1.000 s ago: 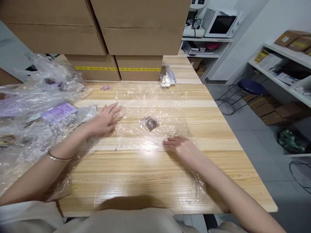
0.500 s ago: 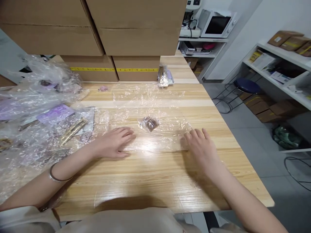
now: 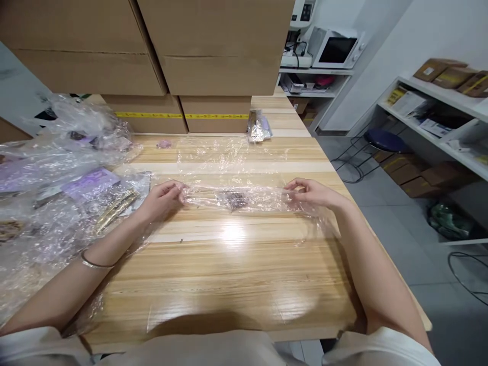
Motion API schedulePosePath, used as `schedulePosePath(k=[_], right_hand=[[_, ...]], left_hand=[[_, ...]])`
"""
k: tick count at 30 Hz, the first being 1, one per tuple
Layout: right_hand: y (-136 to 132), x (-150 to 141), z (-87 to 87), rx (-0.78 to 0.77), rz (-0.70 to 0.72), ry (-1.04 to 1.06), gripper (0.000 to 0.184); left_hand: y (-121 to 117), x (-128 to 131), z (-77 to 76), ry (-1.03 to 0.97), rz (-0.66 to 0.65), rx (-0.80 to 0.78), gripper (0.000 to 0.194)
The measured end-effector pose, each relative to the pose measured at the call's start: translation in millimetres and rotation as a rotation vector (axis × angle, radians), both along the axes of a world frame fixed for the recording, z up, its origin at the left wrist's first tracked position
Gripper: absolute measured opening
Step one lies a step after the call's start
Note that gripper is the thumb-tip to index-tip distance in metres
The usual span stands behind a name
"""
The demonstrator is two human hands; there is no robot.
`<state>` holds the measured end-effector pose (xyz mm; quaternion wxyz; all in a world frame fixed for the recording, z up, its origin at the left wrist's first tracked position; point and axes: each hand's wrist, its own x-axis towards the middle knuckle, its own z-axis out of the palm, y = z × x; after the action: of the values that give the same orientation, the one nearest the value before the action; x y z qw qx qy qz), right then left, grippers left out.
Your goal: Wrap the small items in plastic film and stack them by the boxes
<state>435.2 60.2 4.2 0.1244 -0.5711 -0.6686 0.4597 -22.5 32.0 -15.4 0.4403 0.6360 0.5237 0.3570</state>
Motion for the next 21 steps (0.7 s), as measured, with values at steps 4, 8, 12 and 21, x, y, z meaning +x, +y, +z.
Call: schedulePosePath(k=[4,8,12,21], right_hand=[[30,13,-7.0,-0.031,-0.009,-0.028,0.045],[49,4,-14.5,0.111,-0.254,-0.185,0.065],[37,-29,-9.5,0.555,-0.375,-0.373,0.102],[-45,-133,-30.0,0.814,0.414,-0.381,0.069]], left_hand=[[5,5,-13.6,-0.092,0.138,-0.104,0.035],[6,3,-23.0,0.141,0.263,-0.021,0.029],[-9,10,-16.4,0.547,0.433,0.447,0.047],[-21,62,-16.4,0.741,-0.316,0.486,0.057]])
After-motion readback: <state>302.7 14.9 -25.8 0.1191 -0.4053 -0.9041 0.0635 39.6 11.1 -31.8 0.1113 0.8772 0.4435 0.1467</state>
